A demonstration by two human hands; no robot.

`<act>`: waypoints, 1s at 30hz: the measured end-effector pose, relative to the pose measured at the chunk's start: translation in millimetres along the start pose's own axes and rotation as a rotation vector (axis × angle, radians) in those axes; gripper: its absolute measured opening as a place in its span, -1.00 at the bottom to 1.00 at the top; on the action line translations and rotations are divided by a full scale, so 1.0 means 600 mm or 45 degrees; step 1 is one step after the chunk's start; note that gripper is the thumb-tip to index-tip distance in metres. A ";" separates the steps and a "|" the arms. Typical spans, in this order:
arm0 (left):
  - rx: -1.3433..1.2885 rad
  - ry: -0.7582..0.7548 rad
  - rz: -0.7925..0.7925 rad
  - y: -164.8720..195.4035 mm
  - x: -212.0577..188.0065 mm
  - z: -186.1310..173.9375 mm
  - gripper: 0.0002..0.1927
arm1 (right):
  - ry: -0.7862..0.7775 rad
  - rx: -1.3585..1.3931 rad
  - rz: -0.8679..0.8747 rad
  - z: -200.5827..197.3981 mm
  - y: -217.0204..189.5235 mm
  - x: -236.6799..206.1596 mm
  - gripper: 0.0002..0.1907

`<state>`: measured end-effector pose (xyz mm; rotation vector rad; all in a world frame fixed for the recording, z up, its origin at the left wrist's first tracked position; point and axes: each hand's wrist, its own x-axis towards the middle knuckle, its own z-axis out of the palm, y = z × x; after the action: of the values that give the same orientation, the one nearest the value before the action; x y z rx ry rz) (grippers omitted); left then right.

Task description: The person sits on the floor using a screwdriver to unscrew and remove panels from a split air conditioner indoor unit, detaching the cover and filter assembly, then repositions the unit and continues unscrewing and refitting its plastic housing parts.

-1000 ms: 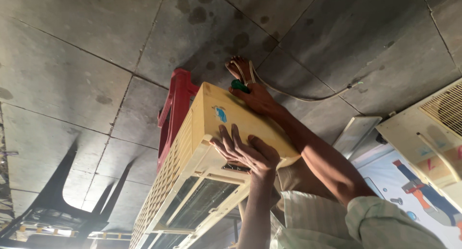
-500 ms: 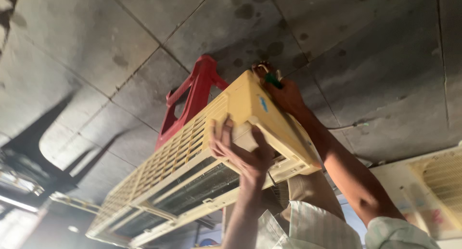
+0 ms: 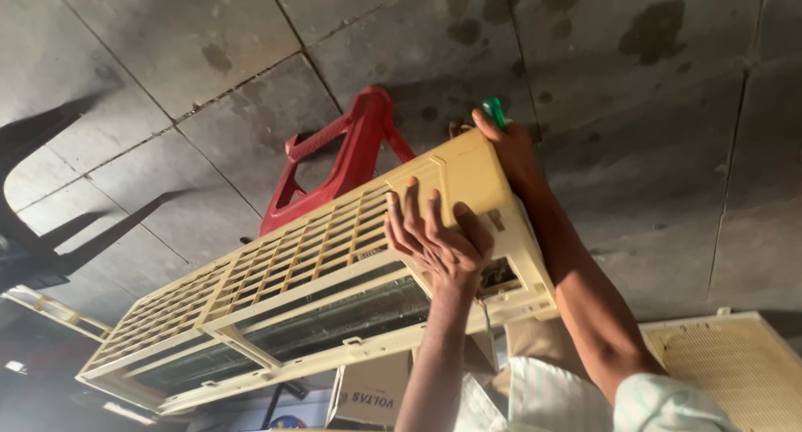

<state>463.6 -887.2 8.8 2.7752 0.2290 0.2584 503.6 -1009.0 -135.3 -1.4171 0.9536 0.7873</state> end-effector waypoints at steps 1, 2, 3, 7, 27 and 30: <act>-0.023 0.000 -0.001 -0.002 0.002 -0.001 -0.55 | 0.015 -0.033 -0.003 -0.001 0.003 0.007 -0.45; -0.048 0.005 -0.008 -0.002 0.004 -0.002 -0.55 | 0.030 -0.073 -0.010 0.000 0.006 0.013 -0.44; -0.076 -0.001 -0.016 -0.002 0.006 -0.004 -0.56 | 0.051 -0.112 -0.007 -0.001 0.010 0.019 -0.44; -0.122 -0.053 -0.052 0.002 0.009 -0.006 -0.57 | 0.015 -0.042 -0.003 0.001 0.021 0.036 -0.44; -0.586 -0.328 -0.245 -0.151 -0.072 -0.129 -0.26 | 0.078 -0.385 -0.535 -0.023 -0.034 -0.110 -0.60; -0.467 -0.215 -0.291 -0.267 -0.096 -0.193 -0.34 | 0.163 -0.569 -0.652 0.000 -0.051 -0.113 -0.63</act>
<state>363.5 -712.3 50.8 2.3664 0.4078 0.0054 501.9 -1002.9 -61.2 -2.0140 0.4774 0.5408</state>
